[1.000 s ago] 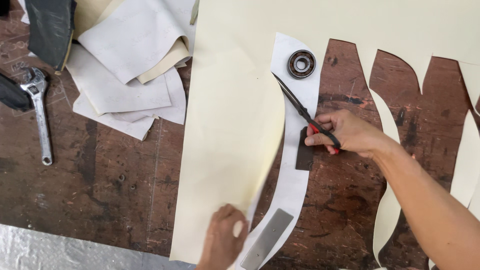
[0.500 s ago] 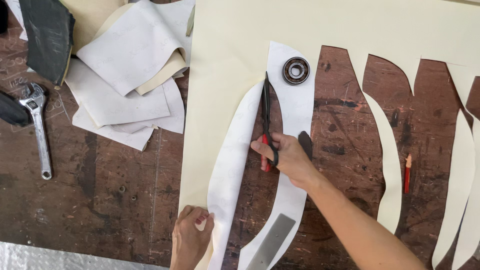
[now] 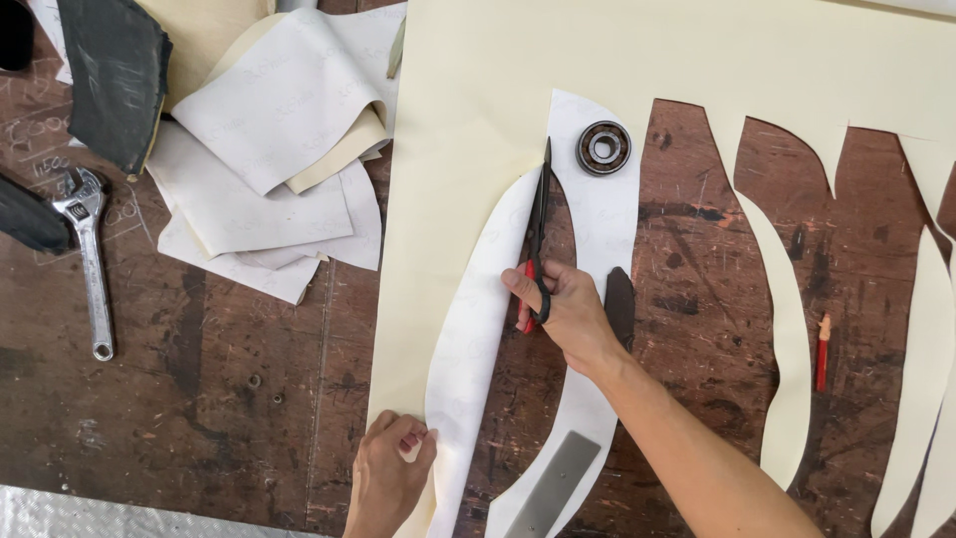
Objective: The person cuts a large piece of cream-colored upholstery fabric using shears while following a paper template held down by weights. They then use a straightedge and pencil to mark the fabric before continuing to cut the material by hand.
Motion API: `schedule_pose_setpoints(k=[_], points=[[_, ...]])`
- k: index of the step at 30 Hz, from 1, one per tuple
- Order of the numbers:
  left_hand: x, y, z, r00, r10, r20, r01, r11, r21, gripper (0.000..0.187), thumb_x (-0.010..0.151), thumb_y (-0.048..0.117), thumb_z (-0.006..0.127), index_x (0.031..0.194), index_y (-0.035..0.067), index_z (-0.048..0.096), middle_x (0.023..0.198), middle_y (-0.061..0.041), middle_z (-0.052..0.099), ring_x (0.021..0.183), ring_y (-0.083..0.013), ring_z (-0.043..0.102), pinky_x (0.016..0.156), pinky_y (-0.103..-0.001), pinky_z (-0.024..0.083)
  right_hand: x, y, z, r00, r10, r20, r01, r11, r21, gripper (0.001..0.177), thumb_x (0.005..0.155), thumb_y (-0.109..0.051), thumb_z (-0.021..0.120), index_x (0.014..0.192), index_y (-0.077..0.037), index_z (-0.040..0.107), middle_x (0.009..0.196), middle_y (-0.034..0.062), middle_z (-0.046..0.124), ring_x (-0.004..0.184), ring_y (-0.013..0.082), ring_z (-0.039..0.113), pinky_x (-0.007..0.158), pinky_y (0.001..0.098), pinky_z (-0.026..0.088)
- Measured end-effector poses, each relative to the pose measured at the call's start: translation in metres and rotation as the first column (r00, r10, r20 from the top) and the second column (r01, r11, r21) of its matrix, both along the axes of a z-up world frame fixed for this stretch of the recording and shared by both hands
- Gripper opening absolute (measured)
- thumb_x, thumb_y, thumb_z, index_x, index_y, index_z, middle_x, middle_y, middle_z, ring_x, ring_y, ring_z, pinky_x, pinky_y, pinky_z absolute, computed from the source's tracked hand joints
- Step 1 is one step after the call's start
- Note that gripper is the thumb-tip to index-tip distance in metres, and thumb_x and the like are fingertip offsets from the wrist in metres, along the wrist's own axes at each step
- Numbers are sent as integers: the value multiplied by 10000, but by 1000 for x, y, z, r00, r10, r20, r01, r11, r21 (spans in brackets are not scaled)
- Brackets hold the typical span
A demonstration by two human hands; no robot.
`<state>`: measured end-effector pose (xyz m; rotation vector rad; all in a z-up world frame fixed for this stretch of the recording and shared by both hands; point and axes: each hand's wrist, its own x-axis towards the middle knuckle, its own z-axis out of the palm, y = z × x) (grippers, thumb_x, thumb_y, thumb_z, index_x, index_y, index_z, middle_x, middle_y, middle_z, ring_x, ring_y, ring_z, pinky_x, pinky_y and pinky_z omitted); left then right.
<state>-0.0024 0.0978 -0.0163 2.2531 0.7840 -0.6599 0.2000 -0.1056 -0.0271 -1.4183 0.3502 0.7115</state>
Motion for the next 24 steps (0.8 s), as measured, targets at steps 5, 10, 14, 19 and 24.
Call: schedule_pose_setpoints(k=[5, 10, 14, 19, 24], points=[[3, 2, 3, 998, -6, -70, 4, 1000, -20, 155, 828, 194, 771, 794, 52, 719, 795, -34, 634, 755, -157, 655, 726, -334, 561, -2, 3, -1, 999, -38, 11, 38, 999, 15, 420, 786, -382, 843, 918, -12, 691, 637, 16, 618, 497, 121, 555, 461, 268, 461], [5, 1, 8, 1000, 1, -30, -2, 1000, -28, 155, 823, 190, 772, 798, 46, 720, 788, -44, 625, 750, -172, 639, 726, -338, 555, 13, 7, -2, 999, -46, -10, 45, 998, -44, 400, 761, -356, 834, 927, -19, 698, 612, 38, 637, 475, 144, 576, 445, 285, 468], [6, 1, 8, 999, -9, -42, 8, 1000, -26, 147, 828, 189, 769, 814, 51, 722, 796, -43, 622, 744, -167, 636, 718, -334, 555, 26, 9, 0, 998, -62, 33, 62, 998, 2, 402, 809, -373, 829, 919, -16, 680, 603, 29, 615, 495, 132, 586, 487, 264, 500], [6, 3, 9, 999, -4, -49, 1, 998, -60, 132, 829, 175, 772, 847, 55, 718, 805, -36, 626, 742, -160, 641, 706, -329, 563, 26, 11, 0, 997, -42, 72, 44, 999, -26, 398, 810, -359, 837, 899, -9, 672, 594, 35, 602, 480, 143, 556, 455, 276, 456], [5, 4, 10, 1000, 4, -12, -5, 997, -76, 150, 822, 159, 778, 811, 25, 710, 801, -50, 624, 732, -172, 638, 708, -336, 564, 40, 13, 1, 996, -63, 55, 65, 997, -39, 407, 793, -366, 838, 935, -18, 683, 597, 36, 619, 495, 145, 582, 468, 268, 475]])
